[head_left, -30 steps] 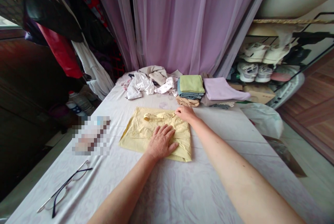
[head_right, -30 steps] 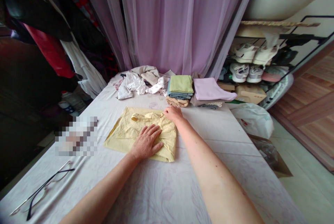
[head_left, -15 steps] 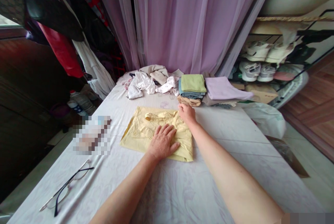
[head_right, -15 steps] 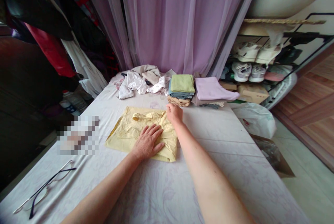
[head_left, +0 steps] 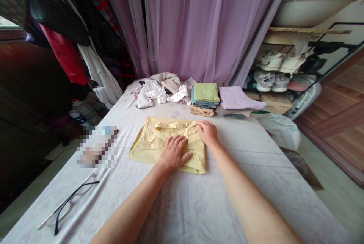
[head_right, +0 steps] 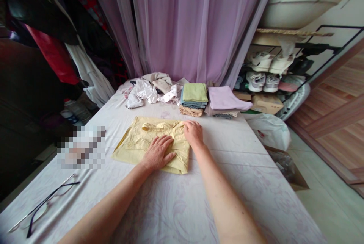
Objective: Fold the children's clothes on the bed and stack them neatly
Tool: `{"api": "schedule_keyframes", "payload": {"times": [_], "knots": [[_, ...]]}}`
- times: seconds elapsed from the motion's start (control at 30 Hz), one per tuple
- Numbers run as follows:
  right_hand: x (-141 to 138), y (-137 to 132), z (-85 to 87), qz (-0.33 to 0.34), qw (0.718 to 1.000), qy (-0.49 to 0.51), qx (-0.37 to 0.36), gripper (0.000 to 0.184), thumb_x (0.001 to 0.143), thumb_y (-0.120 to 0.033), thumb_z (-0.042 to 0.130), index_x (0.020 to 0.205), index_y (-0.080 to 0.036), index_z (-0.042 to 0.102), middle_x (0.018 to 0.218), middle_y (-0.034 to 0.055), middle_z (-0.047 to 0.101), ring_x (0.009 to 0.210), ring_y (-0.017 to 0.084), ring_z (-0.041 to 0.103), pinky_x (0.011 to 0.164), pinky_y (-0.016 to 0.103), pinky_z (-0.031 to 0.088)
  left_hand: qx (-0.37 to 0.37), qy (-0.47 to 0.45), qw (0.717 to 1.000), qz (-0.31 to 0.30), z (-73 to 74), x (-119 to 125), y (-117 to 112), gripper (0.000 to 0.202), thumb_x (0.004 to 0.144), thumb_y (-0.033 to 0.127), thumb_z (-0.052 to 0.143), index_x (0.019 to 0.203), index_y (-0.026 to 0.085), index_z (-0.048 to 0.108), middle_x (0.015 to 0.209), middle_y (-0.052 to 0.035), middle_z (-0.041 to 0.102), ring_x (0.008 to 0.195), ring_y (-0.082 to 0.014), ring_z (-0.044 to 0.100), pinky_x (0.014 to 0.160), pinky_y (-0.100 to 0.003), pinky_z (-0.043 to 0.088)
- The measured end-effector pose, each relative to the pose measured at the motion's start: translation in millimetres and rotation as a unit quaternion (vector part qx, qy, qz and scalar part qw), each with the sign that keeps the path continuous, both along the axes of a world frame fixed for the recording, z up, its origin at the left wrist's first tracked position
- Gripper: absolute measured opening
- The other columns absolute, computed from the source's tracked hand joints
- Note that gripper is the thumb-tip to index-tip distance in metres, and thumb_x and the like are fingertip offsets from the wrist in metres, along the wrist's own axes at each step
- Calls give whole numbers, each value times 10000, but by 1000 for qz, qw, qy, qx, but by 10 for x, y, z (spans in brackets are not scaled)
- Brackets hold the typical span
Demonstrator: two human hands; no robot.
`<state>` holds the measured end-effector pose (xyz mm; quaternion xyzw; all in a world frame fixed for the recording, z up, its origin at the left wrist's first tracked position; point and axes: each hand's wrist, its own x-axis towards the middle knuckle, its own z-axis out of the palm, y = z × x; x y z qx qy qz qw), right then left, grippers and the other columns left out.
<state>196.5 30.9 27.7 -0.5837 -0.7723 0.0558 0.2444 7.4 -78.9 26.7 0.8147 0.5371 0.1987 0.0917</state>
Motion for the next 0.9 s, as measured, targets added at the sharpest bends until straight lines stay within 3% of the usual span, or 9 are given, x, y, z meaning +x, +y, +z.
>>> {"api": "schedule_keyframes", "payload": {"times": [0.13,0.23,0.4,0.5,0.67,0.9], "knots": [[-21,-57,-121,6,1000,3,1,368,877,-193,448,1112,-228,729,1270,66,664,1162,217,559,1014,348,400,19,2,1000,10,114,-12,155,440,954,452,471,1321,226,560,1356,-99,603,1289,-254,504,1129,-456,334],[-42,-104,-172,-8,1000,-8,-11,343,886,-216,457,1079,-239,739,1322,66,628,1189,225,543,1014,360,394,34,43,998,21,156,-30,353,504,958,458,450,1401,223,495,1461,-105,520,1395,-282,398,1167,-491,266],[-48,-131,-180,-23,999,-1,-25,339,887,-223,456,1080,-240,735,1363,62,607,1214,225,541,1021,357,389,-3,99,991,90,27,-139,577,690,932,598,420,1475,172,404,1510,-151,454,1419,-333,363,1153,-529,273],[-30,-108,-210,-15,999,36,-8,342,885,-224,448,1075,-207,732,1315,81,643,1190,225,570,1034,359,399,9,110,989,97,-35,-195,574,699,933,619,397,1469,171,414,1499,-147,470,1421,-329,358,1145,-517,287],[24,-78,-254,0,991,129,26,357,877,-202,411,1055,-176,720,1167,106,719,1114,214,634,1028,341,439,20,120,988,92,-14,-178,523,621,958,585,367,1453,217,442,1491,-113,490,1409,-312,378,1137,-529,288],[74,-310,-276,-18,979,199,31,383,904,-291,390,1108,-184,696,1185,116,713,1118,234,644,1014,390,476,-14,113,985,127,-17,-212,523,590,960,577,366,1440,246,454,1520,-114,450,1429,-341,346,1153,-662,153]]}}
